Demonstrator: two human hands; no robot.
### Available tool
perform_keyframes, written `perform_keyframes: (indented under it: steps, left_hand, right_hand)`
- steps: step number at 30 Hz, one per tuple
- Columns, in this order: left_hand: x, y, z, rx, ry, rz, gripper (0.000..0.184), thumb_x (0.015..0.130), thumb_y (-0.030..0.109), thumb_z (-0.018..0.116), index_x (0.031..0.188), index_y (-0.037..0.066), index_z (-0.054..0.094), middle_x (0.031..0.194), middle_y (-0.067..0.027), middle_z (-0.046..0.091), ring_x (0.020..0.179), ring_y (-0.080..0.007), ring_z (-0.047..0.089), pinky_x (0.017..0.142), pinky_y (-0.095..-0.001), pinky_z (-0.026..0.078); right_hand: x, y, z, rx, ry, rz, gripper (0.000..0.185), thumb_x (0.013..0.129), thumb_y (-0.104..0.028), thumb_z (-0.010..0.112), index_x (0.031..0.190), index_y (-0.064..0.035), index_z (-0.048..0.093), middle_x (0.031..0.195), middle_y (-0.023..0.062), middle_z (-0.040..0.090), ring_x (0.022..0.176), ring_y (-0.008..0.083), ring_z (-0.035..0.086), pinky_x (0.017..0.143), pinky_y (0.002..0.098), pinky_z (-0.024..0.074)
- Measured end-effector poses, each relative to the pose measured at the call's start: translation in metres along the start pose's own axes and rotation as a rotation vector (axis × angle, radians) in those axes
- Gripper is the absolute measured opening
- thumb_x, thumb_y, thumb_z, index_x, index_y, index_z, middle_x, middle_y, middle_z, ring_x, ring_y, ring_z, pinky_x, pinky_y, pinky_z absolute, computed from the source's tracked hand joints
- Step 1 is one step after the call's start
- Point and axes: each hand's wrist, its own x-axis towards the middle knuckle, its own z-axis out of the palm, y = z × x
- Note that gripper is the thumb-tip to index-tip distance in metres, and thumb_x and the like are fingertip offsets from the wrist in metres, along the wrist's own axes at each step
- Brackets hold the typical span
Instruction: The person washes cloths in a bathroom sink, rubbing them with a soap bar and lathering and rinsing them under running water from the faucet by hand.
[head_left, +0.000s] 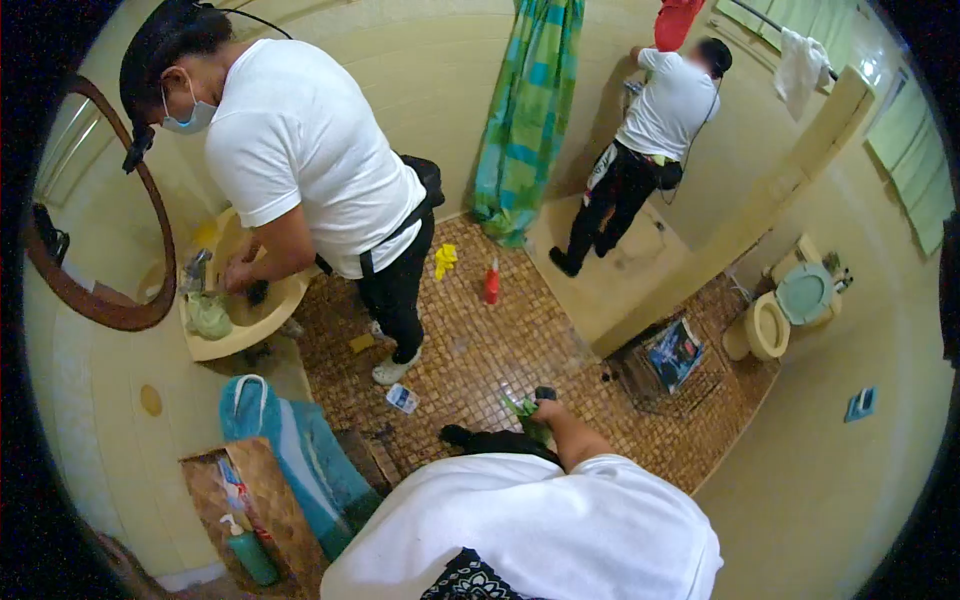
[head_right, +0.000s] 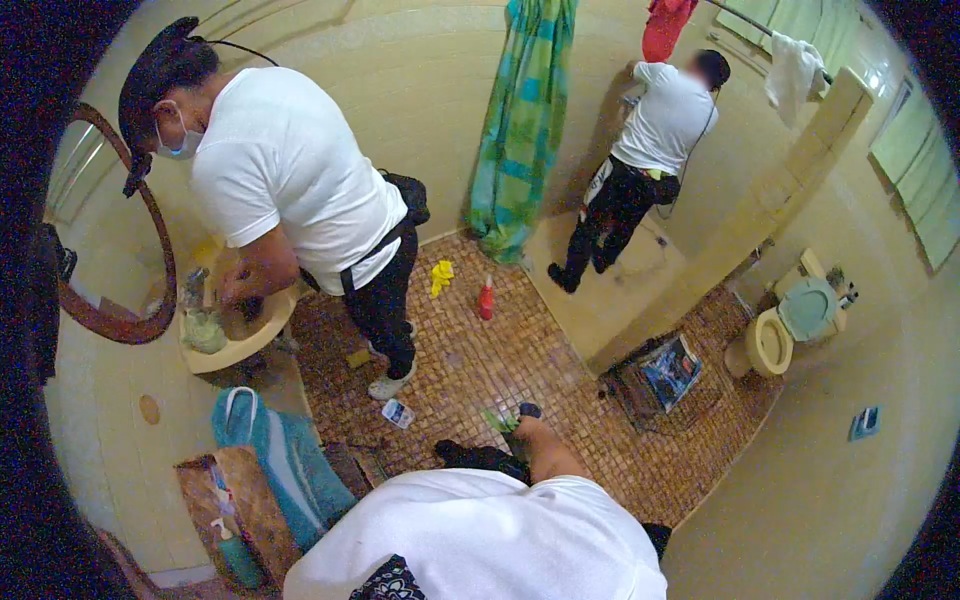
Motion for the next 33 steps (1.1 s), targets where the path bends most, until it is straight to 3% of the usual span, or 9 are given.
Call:
perform_keyframes:
  steps: [11, 13, 17, 27, 30, 33]
  left_hand:
    - [-0.014, -0.012, 0.004, -0.116, -0.050, -0.081, 0.033, 0.083, 0.021, 0.041, 0.112, 0.006, 0.043, 0.119, -0.0151, 0.039, 0.107, -0.0300, 0.039, 0.088, -0.0364, 0.030]
    - [-0.031, -0.031, 0.014, -0.272, -0.076, -0.112, 0.035, 0.086, 0.019, 0.037, 0.117, 0.002, 0.038, 0.120, -0.0149, 0.038, 0.108, -0.0275, 0.038, 0.092, -0.0307, 0.028]
    - [-0.009, -0.012, 0.002, -0.090, 0.049, 0.028, 0.037, 0.086, 0.023, 0.037, 0.118, 0.006, 0.037, 0.122, -0.0137, 0.037, 0.109, -0.0279, 0.037, 0.091, -0.0310, 0.029]
    - [0.006, -0.008, -0.009, 0.122, 0.098, 0.146, 0.037, 0.086, 0.027, 0.034, 0.119, 0.010, 0.038, 0.123, -0.0138, 0.035, 0.109, -0.0278, 0.037, 0.091, -0.0328, 0.029]
    - [0.001, -0.009, -0.007, 0.146, -0.047, -0.026, 0.036, 0.086, 0.024, 0.035, 0.119, 0.013, 0.038, 0.122, -0.0128, 0.037, 0.108, -0.0278, 0.038, 0.089, -0.0331, 0.031]
    - [0.006, -0.012, -0.007, 0.178, -0.022, 0.032, 0.035, 0.085, 0.022, 0.036, 0.119, 0.014, 0.039, 0.120, -0.0126, 0.039, 0.107, -0.0282, 0.039, 0.088, -0.0334, 0.032]
  right_hand:
    - [0.012, -0.016, 0.004, -0.012, 0.026, -0.049, 0.061, 0.058, -0.031, 0.057, 0.114, -0.0103, 0.044, 0.097, 0.0169, 0.055, 0.086, 0.0282, 0.055, 0.074, 0.0355, 0.0437]
    - [-0.003, -0.025, -0.006, 0.001, -0.051, 0.000, 0.061, 0.057, -0.031, 0.058, 0.113, -0.0097, 0.045, 0.097, 0.0171, 0.055, 0.086, 0.0281, 0.055, 0.074, 0.0353, 0.0438]
    - [-0.008, -0.025, -0.002, -0.001, 0.025, -0.011, 0.064, 0.054, -0.032, 0.060, 0.113, -0.0099, 0.045, 0.096, 0.0166, 0.055, 0.086, 0.0277, 0.055, 0.074, 0.0341, 0.0441]
    - [0.015, 0.000, 0.016, 0.061, 0.017, -0.006, 0.070, 0.053, -0.039, 0.062, 0.114, -0.0096, 0.044, 0.099, 0.0156, 0.054, 0.086, 0.0275, 0.054, 0.075, 0.0335, 0.0432]
    - [0.010, -0.005, 0.011, 0.035, 0.015, -0.002, 0.072, 0.053, -0.041, 0.062, 0.114, -0.0099, 0.044, 0.099, 0.0154, 0.054, 0.088, 0.0274, 0.054, 0.076, 0.0333, 0.0428]
    - [0.009, -0.007, 0.007, 0.029, 0.003, -0.009, 0.071, 0.054, -0.042, 0.062, 0.114, -0.0103, 0.044, 0.099, 0.0149, 0.054, 0.089, 0.0274, 0.053, 0.077, 0.0331, 0.0424]
